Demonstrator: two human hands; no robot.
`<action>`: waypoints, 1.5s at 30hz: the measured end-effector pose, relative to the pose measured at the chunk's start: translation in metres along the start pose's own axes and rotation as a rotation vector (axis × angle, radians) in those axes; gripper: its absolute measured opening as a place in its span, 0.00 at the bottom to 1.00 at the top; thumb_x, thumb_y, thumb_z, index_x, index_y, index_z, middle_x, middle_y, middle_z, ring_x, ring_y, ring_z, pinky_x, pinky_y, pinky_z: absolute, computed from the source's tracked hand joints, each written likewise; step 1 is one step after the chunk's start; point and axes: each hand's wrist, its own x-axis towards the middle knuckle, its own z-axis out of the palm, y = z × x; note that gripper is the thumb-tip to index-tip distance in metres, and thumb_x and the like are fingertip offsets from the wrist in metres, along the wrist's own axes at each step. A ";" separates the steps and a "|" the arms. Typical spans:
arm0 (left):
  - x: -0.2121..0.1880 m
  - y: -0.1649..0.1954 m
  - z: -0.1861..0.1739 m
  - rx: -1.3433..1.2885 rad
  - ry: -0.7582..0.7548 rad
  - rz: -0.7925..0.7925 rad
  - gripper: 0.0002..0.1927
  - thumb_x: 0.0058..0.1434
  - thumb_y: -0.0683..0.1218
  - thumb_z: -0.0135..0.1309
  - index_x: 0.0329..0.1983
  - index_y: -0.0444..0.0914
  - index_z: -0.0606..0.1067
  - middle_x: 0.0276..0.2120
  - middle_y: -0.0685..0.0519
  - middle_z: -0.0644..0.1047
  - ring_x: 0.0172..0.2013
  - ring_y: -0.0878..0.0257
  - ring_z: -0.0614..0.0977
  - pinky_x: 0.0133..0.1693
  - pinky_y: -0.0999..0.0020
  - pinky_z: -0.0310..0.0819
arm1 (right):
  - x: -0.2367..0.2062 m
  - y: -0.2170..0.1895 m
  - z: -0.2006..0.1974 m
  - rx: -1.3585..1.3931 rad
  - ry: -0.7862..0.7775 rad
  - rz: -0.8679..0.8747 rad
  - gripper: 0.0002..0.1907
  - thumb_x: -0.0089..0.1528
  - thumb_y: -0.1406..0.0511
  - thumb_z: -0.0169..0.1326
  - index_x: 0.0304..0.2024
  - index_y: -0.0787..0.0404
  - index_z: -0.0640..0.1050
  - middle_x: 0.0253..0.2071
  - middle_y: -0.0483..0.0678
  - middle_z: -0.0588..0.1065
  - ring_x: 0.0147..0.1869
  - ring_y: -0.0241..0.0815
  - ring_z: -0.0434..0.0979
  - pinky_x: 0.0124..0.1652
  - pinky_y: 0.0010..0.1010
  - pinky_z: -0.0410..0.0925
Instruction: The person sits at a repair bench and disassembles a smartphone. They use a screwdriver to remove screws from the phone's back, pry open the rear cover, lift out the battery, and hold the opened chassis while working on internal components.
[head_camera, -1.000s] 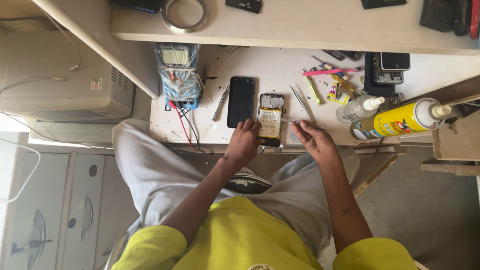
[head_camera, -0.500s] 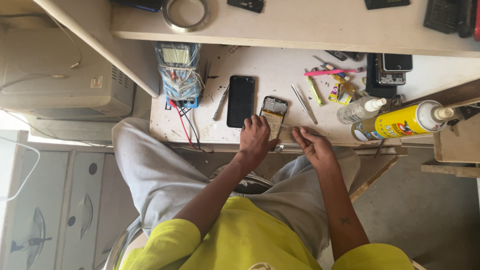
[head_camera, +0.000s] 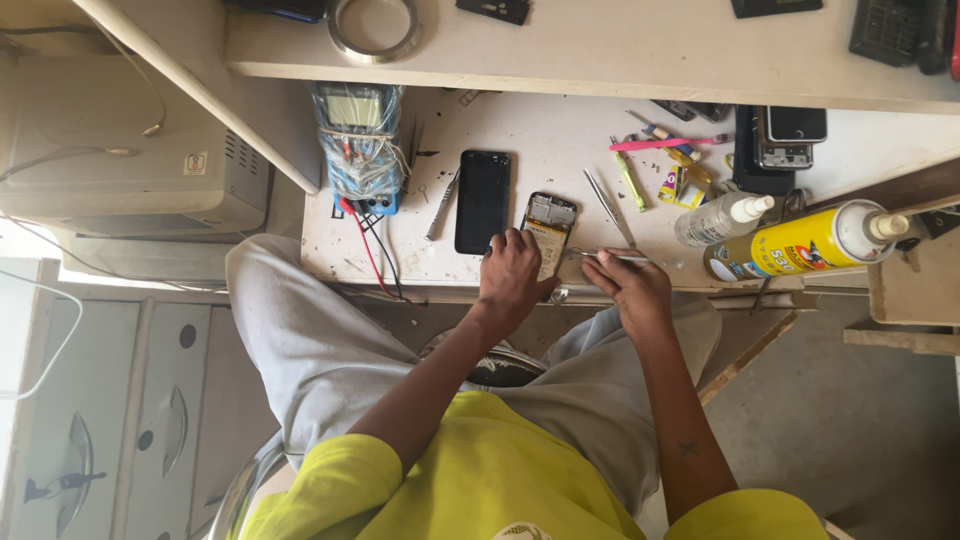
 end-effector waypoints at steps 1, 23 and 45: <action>0.000 0.000 0.001 -0.002 0.008 0.002 0.43 0.48 0.63 0.70 0.52 0.27 0.68 0.49 0.39 0.72 0.51 0.48 0.75 0.46 0.59 0.79 | -0.002 -0.003 0.004 -0.010 0.001 -0.020 0.07 0.65 0.74 0.55 0.44 0.74 0.75 0.44 0.57 0.76 0.51 0.53 0.82 0.55 0.44 0.75; -0.004 -0.012 0.005 -0.010 0.035 0.064 0.41 0.47 0.61 0.71 0.50 0.29 0.68 0.49 0.40 0.72 0.53 0.46 0.75 0.48 0.57 0.77 | 0.007 -0.021 0.061 -0.405 -0.051 -0.276 0.07 0.64 0.77 0.56 0.32 0.75 0.72 0.37 0.57 0.78 0.43 0.51 0.86 0.44 0.42 0.79; -0.004 -0.015 0.003 -0.026 0.037 0.068 0.42 0.47 0.61 0.71 0.51 0.27 0.67 0.49 0.38 0.71 0.52 0.45 0.75 0.48 0.58 0.77 | -0.029 0.011 0.061 -0.156 0.228 -0.396 0.07 0.67 0.74 0.56 0.35 0.72 0.72 0.35 0.55 0.77 0.40 0.47 0.84 0.45 0.41 0.82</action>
